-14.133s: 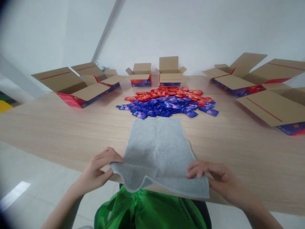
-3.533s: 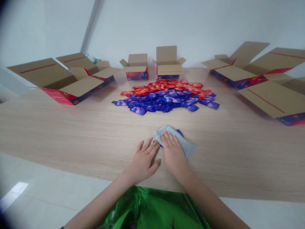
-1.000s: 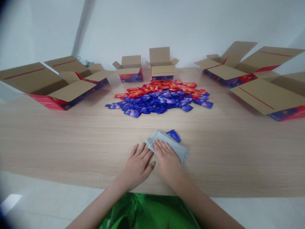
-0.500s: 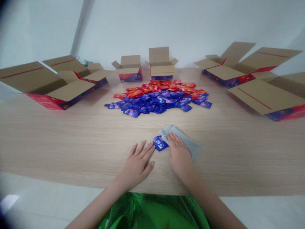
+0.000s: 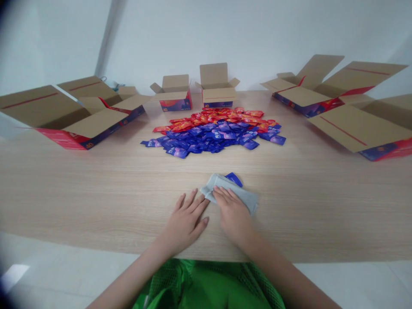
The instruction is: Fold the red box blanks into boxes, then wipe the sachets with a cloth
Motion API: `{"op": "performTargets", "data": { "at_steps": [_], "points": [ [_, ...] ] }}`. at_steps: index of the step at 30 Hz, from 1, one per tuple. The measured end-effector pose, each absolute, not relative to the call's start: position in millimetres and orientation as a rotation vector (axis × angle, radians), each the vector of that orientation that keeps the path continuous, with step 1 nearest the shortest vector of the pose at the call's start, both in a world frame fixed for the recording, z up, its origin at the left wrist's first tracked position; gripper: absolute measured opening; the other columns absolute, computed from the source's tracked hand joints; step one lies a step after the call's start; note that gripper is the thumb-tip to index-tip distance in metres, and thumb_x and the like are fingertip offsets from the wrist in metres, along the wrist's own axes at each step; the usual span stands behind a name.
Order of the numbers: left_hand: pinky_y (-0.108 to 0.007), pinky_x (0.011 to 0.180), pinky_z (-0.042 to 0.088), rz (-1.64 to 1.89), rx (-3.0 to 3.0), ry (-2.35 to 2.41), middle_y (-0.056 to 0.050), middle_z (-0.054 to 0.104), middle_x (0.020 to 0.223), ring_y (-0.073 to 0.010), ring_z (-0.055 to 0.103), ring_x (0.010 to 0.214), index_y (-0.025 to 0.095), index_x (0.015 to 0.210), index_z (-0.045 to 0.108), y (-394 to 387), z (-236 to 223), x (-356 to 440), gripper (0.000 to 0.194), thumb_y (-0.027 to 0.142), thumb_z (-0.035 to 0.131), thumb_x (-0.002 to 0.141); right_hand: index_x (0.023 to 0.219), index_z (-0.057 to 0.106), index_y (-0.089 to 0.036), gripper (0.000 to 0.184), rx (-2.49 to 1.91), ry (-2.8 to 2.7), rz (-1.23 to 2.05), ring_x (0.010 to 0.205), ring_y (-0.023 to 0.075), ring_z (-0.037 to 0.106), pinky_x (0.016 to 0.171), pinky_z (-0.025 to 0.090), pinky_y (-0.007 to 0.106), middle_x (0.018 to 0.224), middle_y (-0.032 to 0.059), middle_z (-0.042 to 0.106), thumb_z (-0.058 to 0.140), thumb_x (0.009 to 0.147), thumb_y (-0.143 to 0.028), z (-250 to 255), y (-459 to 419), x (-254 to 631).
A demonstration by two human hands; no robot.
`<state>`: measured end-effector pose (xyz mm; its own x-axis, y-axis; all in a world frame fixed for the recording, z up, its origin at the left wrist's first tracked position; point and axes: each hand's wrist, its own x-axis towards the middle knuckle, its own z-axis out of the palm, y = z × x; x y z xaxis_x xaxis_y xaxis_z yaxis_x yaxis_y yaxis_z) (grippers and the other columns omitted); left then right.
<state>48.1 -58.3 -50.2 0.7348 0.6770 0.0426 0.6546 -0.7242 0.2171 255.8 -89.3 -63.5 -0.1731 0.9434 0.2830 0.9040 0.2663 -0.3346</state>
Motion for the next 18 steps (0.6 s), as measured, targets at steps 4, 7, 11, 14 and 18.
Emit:
{"op": "performTargets", "data": {
  "at_steps": [4, 7, 11, 14, 18],
  "points": [
    [-0.061, 0.117, 0.021, 0.183, 2.757, 1.055, 0.001, 0.027, 0.16, -0.0324, 0.019, 0.148, 0.026, 0.152, 0.031, -58.2, -51.8, 47.7, 0.056, 0.039, 0.042, 0.098, 0.136, 0.056, -0.015, 0.059, -1.828, -1.919, 0.139, 0.132, 0.0229, 0.049, 0.114, 0.036, 0.049, 0.14, 0.012, 0.056, 0.033, 0.083, -0.001, -62.3, -68.4, 284.9],
    [-0.06, 0.117, 0.021, 0.193, 2.759, 1.055, 0.001, 0.028, 0.16, -0.0312, 0.019, 0.148, 0.026, 0.151, 0.032, -58.3, -52.8, 46.5, 0.056, 0.04, 0.042, 0.098, 0.135, 0.056, -0.014, 0.059, -1.831, -1.894, 0.162, 0.133, 0.022, 0.048, 0.114, 0.038, 0.046, 0.14, 0.0117, 0.056, 0.034, 0.082, -0.001, -64.8, -58.4, 292.1],
    [-0.055, 0.119, 0.02, 0.254, 2.753, 1.074, -0.001, 0.028, 0.16, -0.0281, 0.019, 0.149, 0.024, 0.15, 0.033, -58.7, -54.9, 44.1, 0.056, 0.044, 0.04, 0.099, 0.134, 0.056, -0.011, 0.061, -1.817, -1.929, 0.148, 0.134, 0.021, 0.047, 0.115, 0.037, 0.043, 0.141, 0.0124, 0.055, 0.034, 0.078, 0.001, -68.2, -73.8, 281.7],
    [-0.052, 0.12, 0.02, 0.27, 2.753, 1.067, -0.003, 0.029, 0.159, -0.0268, 0.018, 0.149, 0.021, 0.151, 0.033, -59.7, -56.4, 42.4, 0.058, 0.047, 0.038, 0.1, 0.134, 0.056, -0.011, 0.06, -1.796, -1.951, 0.147, 0.134, 0.0216, 0.047, 0.114, 0.038, 0.044, 0.141, 0.0131, 0.054, 0.035, 0.079, -0.001, -67.3, -93.1, 283.7],
    [-0.054, 0.12, 0.018, 0.247, 2.747, 1.047, -0.002, 0.028, 0.16, -0.0279, 0.018, 0.149, 0.022, 0.151, 0.032, -61.5, -56.6, 41.5, 0.057, 0.049, 0.034, 0.101, 0.137, 0.054, -0.018, 0.06, -1.797, -1.915, 0.163, 0.127, 0.0224, 0.054, 0.11, 0.042, 0.047, 0.136, 0.0104, 0.06, 0.036, 0.082, -0.004, -62.7, -97.4, 280.9]
  ]
}}
